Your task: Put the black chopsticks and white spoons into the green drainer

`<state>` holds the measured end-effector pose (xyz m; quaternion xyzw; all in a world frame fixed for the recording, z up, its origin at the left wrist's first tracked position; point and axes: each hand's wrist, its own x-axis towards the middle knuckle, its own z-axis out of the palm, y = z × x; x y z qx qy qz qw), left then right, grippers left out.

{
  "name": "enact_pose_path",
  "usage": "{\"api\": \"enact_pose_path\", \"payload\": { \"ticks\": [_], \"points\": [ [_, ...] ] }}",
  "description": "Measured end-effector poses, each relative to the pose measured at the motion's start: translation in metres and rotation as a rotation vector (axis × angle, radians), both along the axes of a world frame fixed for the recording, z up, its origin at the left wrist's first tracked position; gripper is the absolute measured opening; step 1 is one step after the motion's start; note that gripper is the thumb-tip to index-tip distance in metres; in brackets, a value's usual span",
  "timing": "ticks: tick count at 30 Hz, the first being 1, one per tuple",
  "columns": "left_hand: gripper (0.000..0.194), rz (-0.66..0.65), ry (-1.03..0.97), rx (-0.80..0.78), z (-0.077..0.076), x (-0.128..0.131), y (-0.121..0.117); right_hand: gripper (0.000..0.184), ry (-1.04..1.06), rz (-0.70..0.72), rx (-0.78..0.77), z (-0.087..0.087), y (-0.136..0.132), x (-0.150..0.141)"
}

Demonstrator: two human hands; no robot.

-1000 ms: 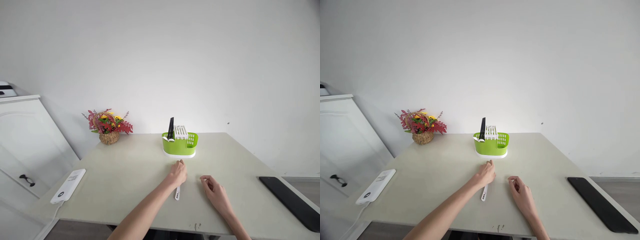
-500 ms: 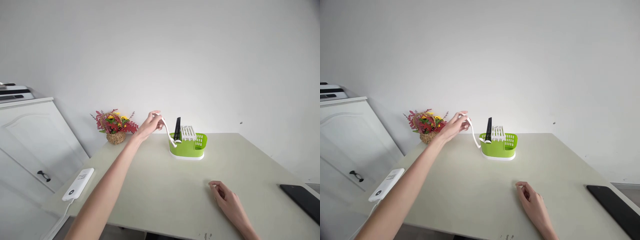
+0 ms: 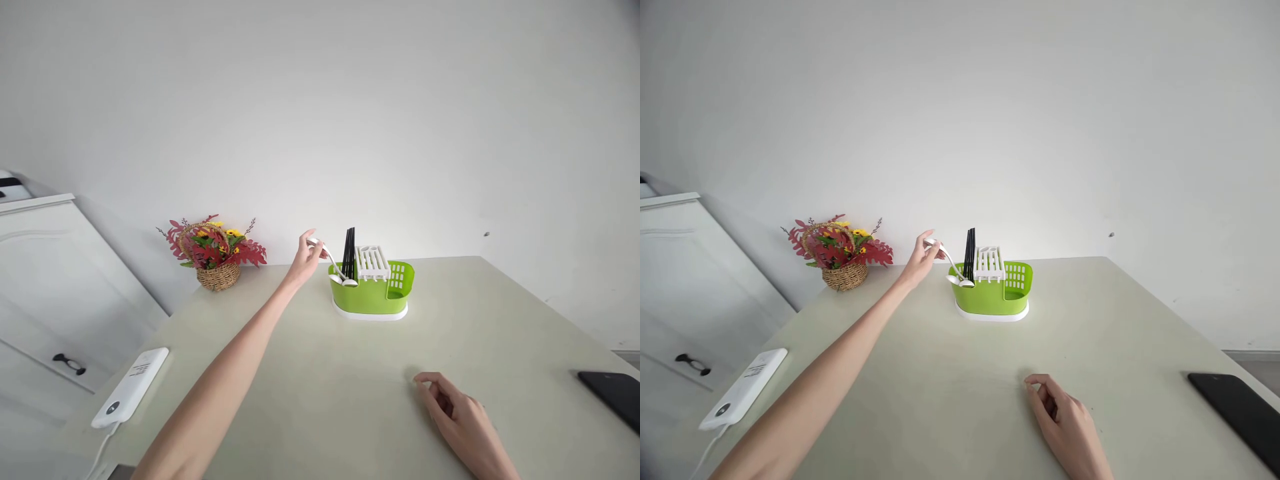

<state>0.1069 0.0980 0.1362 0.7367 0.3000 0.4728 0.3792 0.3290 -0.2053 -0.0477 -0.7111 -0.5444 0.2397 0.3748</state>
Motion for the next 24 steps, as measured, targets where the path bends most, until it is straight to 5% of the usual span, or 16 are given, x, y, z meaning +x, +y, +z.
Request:
{"api": "enact_pose_path", "payload": {
  "ticks": [8,24],
  "points": [
    [0.044,-0.077,0.145,-0.010,-0.040,-0.005,0.010,0.042,-0.002,0.001,0.000,0.002,0.001,0.002],
    [0.048,-0.104,0.273,0.002,-0.050,-0.012,-0.012,0.042,0.004,-0.068,-0.022,0.002,-0.002,-0.001]
  ]
}}
